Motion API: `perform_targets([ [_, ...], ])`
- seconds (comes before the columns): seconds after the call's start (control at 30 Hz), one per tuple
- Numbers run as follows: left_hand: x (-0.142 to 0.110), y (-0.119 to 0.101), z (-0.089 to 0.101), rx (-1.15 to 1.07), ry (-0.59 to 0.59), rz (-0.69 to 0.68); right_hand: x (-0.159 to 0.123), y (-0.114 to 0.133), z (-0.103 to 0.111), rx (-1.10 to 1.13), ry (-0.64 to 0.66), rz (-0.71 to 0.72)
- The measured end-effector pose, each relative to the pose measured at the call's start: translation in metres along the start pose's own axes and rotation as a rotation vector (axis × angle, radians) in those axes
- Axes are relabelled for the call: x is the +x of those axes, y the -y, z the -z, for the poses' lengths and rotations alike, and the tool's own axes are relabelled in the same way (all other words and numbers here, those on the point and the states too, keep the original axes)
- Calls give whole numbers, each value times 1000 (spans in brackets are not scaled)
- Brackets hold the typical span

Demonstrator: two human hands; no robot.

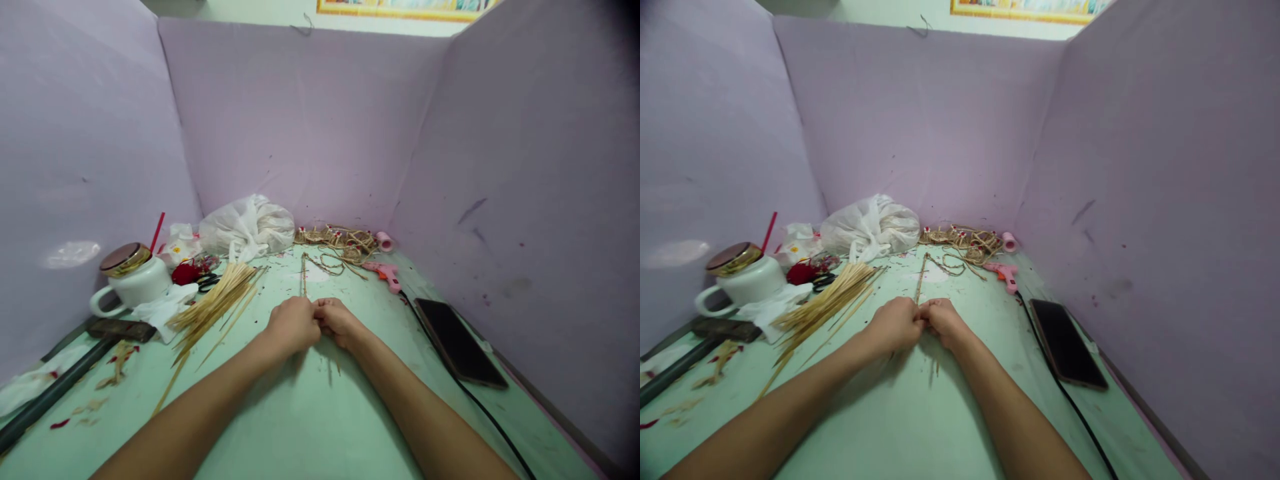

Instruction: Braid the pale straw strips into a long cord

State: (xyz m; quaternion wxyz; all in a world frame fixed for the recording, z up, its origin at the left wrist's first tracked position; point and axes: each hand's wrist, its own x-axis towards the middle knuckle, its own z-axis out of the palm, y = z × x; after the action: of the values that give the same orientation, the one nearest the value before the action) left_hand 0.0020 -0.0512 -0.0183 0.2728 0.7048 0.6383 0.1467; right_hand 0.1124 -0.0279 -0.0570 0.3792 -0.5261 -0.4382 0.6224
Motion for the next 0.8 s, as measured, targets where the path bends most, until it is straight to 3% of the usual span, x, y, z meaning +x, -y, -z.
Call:
perform_targets([
  [0.07, 11, 8, 11, -83, -29, 15, -2, 3, 2, -2, 67, -11],
  [0.13, 22, 15, 19, -285, -32, 124, -4, 6, 4, -8, 123, -31],
  [0.17, 26, 18, 21, -403, 28, 193, -5, 7, 5, -11, 143, -41],
  [0.27, 33, 22, 18, -694, 356, 313, -4, 7, 7, -25, 173, -45],
  [0.33, 33, 22, 12, -756, 431, 310, -2, 5, 9, -79, 186, -10],
  [0.43, 31, 20, 5, -622, 299, 310, 4, -1, 11, -282, 159, 135],
  [0.53, 28, 18, 2, -408, 189, 301, 7, -4, 13, -593, 46, 322],
  [0.6, 26, 16, 1, -404, 140, 248, 6, -2, 14, -756, -15, 396],
  [0.67, 23, 14, 0, -485, 108, 187, 3, 1, 16, -828, -29, 404],
  [0.8, 20, 13, -1, -563, 110, 190, -2, 11, 28, -815, -12, 248],
])
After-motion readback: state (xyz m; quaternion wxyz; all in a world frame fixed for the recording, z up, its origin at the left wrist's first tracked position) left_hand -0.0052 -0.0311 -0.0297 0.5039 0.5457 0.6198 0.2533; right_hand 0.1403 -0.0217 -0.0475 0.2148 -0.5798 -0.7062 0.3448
